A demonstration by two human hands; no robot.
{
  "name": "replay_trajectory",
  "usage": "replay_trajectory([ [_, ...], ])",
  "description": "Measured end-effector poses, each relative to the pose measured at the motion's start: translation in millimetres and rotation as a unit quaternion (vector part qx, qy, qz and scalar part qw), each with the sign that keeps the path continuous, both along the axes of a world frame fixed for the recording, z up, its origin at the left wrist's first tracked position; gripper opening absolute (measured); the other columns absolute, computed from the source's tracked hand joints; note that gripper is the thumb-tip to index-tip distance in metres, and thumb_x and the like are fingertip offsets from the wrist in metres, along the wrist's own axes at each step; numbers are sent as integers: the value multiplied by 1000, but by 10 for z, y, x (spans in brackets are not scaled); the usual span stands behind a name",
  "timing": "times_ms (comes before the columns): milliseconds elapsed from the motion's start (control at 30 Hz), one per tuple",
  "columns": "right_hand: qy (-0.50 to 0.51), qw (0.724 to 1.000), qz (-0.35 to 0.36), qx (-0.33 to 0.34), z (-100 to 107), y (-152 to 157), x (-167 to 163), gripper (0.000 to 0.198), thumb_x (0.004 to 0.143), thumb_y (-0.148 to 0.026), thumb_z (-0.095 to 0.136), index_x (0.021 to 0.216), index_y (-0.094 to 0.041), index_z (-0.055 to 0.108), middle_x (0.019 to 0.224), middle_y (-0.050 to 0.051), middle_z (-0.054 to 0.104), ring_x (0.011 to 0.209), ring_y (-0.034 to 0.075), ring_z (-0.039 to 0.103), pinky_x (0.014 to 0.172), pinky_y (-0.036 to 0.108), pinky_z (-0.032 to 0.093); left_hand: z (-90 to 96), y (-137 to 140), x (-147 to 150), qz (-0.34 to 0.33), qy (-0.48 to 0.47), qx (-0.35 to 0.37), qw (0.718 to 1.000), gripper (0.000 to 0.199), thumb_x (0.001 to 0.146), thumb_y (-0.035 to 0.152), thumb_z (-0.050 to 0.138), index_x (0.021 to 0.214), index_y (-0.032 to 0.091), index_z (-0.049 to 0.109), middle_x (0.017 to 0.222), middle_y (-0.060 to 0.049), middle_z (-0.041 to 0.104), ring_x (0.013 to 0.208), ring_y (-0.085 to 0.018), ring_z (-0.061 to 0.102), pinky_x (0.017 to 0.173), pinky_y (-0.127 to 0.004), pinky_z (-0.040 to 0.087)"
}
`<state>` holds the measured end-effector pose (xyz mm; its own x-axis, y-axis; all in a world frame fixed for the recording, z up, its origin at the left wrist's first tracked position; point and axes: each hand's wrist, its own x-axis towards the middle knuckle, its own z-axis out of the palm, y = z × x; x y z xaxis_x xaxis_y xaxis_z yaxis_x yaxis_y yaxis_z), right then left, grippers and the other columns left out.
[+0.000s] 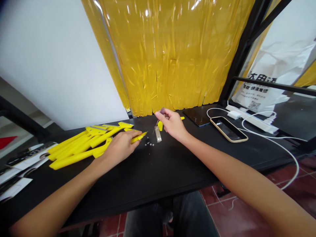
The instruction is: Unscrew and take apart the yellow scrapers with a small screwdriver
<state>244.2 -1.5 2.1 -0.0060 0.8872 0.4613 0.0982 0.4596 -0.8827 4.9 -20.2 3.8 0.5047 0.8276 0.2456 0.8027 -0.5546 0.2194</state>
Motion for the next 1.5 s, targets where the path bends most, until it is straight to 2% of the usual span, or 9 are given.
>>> replay_trajectory([
  [133,51,999,-3,-2,57,-30,14,40,88,-61,64,89,-21,60,70,-3,52,44,7,43,36,23,37,-46,-79,55,5,50,37,998,26,88,18,56,110,20,68,114,-15,70,103,-33,65,89,-40,47],
  [300,19,1000,10,5,59,-43,7,38,89,-58,65,86,-20,61,69,-2,56,44,6,45,35,22,37,-45,-175,138,-64,115,94,987,15,92,18,52,99,17,65,100,-15,69,96,-31,65,78,-38,49],
  [400,1,1000,20,9,-2,-11,-4,39,88,-58,65,85,-19,61,67,-3,56,42,6,45,35,21,36,-27,-167,140,-69,164,138,974,13,91,14,53,97,17,64,97,-13,69,95,-30,65,73,-37,50],
  [633,10,999,34,20,-68,30,0,35,90,-55,65,88,-19,62,67,-4,56,41,5,46,34,20,37,-22,-86,81,-91,173,237,952,9,89,13,59,95,16,65,92,-8,69,91,-26,65,65,-35,51],
  [1067,11,998,42,43,-39,-18,-32,30,90,-49,67,87,-19,63,66,-4,56,42,6,48,36,21,40,-10,-108,80,-107,186,293,932,10,91,11,55,91,17,63,88,-5,69,88,-23,64,61,-33,49],
  [1233,-4,998,48,39,-45,-55,-45,30,91,-48,66,89,-19,63,67,-4,57,43,7,49,37,22,42,-14,-108,74,-105,189,287,933,11,90,11,55,94,17,63,91,-5,69,90,-23,64,61,-34,50],
  [1500,-51,995,7,86,-3,-103,-44,28,92,-47,64,90,-19,65,73,-1,60,51,7,52,43,21,41,-16,-84,77,-108,187,290,932,12,91,12,56,97,18,64,94,-5,70,91,-23,63,61,-34,50],
])
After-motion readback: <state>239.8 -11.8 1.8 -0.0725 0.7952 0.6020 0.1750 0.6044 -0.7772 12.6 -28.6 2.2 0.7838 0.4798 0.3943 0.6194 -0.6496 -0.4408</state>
